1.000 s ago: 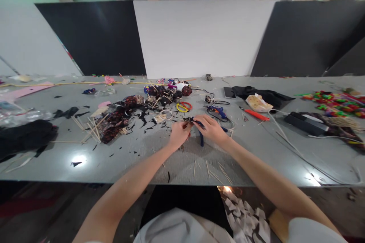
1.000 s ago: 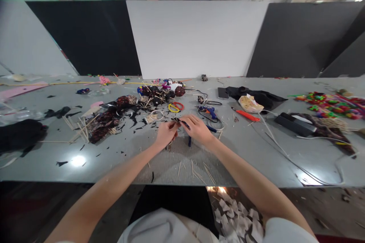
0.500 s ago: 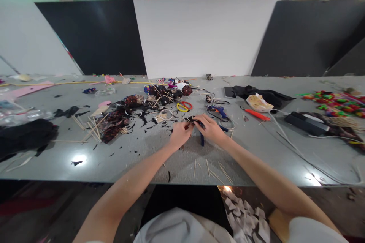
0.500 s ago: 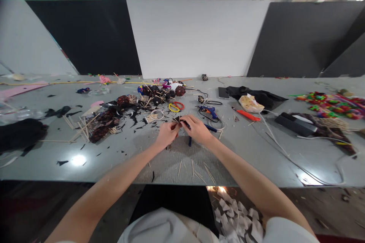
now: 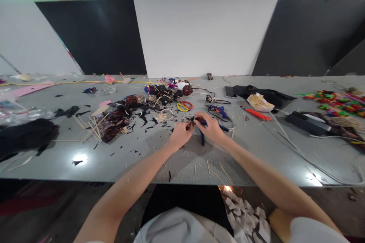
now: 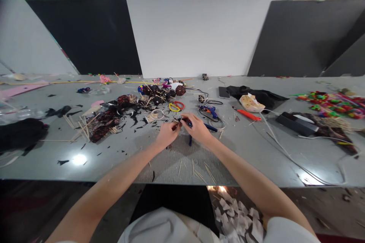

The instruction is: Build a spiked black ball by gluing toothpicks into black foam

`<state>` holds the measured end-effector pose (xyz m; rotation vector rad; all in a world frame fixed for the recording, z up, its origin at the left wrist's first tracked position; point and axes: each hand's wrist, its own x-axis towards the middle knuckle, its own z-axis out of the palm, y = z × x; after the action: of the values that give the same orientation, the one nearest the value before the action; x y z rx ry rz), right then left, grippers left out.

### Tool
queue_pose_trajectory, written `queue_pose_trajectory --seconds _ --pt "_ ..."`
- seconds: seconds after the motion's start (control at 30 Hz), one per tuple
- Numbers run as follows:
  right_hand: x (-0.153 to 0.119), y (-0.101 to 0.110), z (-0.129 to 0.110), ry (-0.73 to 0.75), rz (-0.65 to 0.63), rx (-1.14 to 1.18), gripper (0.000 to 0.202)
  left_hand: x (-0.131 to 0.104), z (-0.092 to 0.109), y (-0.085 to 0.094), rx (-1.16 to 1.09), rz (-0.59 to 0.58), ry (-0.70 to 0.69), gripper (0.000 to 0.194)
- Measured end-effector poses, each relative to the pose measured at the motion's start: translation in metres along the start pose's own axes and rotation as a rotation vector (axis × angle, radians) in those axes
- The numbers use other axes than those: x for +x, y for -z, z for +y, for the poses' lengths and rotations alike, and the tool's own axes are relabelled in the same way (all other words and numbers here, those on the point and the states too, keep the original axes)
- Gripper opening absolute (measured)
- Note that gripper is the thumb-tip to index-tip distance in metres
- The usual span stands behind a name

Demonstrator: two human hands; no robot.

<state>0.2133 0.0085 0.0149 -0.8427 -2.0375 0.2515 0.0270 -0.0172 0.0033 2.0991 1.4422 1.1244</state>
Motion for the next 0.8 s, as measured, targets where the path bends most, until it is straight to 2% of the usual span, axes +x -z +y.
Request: queue_pose_trajectory --seconds 0.13,0.27,0.43,0.53,0.6,0.67,0.8 --pt "0.003 0.003 -0.005 0.054 -0.043 -0.048 0.019 0.0 -0.004 -0.002 0.036 0.012 -0.031 0.035" --pt "0.004 0.001 -0.005 0.04 -0.019 -0.056 0.018 -0.001 -0.002 0.0 0.003 0.014 -0.01 0.034" --pt "0.004 -0.005 0.002 -0.142 0.058 0.082 0.02 -0.001 0.006 0.002 -0.32 -0.059 0.187 0.039" --pt "0.004 -0.006 0.007 -0.25 0.051 0.201 0.021 -0.002 0.01 0.003 -0.493 -0.141 0.218 0.045" --pt "0.005 -0.006 0.01 -0.297 0.045 0.252 0.022 -0.002 0.011 0.004 -0.524 -0.158 0.238 0.052" --pt "0.006 -0.007 0.013 -0.33 0.044 0.282 0.025 -0.002 0.011 0.007 -0.47 -0.086 0.268 0.057" --pt "0.007 -0.008 0.016 -0.354 0.034 0.297 0.029 0.002 0.004 0.016 -0.188 0.255 0.178 0.049"
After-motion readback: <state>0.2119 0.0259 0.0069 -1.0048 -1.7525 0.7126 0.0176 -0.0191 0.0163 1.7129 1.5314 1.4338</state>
